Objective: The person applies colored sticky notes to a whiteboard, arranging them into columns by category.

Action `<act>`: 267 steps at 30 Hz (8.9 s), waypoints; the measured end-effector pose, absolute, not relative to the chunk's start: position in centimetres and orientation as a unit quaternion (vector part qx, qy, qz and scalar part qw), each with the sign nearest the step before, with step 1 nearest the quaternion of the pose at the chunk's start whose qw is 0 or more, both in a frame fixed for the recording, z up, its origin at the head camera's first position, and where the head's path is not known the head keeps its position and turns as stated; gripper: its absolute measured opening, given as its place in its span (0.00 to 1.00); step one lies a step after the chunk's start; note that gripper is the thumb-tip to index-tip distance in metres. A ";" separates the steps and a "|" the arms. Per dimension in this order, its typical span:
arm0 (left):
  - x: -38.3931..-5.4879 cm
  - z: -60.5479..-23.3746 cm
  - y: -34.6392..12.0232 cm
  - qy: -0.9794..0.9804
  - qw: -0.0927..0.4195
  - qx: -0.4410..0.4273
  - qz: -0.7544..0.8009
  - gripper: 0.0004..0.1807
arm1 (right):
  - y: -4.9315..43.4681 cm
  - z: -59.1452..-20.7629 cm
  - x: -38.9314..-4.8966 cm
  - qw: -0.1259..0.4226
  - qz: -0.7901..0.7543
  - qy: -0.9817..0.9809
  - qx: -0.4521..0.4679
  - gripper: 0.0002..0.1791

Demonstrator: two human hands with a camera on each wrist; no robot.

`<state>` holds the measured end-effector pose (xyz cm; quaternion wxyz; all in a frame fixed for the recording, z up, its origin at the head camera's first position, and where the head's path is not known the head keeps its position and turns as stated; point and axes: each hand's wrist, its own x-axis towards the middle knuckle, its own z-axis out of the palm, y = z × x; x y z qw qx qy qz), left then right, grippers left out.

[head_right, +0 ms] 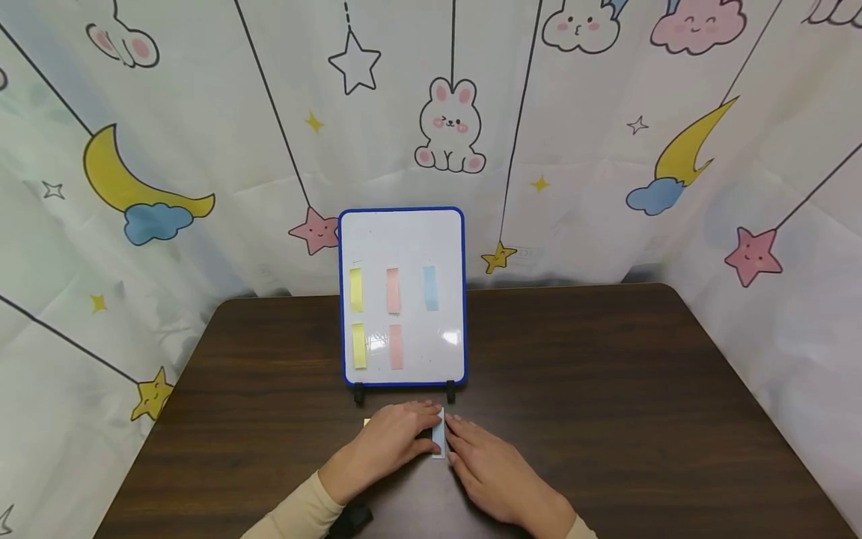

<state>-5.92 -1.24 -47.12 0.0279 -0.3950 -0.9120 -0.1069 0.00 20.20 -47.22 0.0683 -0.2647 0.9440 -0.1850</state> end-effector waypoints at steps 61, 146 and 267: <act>-6.0 -47.2 -0.1 -0.917 0.078 -0.385 -0.061 0.10 | 19.5 -47.2 0.2 0.057 -0.175 0.930 -0.317 0.26; -13.2 -43.5 -1.0 -0.881 0.298 -0.355 -0.095 0.17 | 19.6 -47.2 -0.1 0.098 -0.192 0.931 -0.294 0.26; -11.5 -45.6 -1.4 -0.891 0.227 -0.390 0.041 0.25 | 20.3 -47.1 -5.5 -0.098 -0.143 0.955 -0.239 0.27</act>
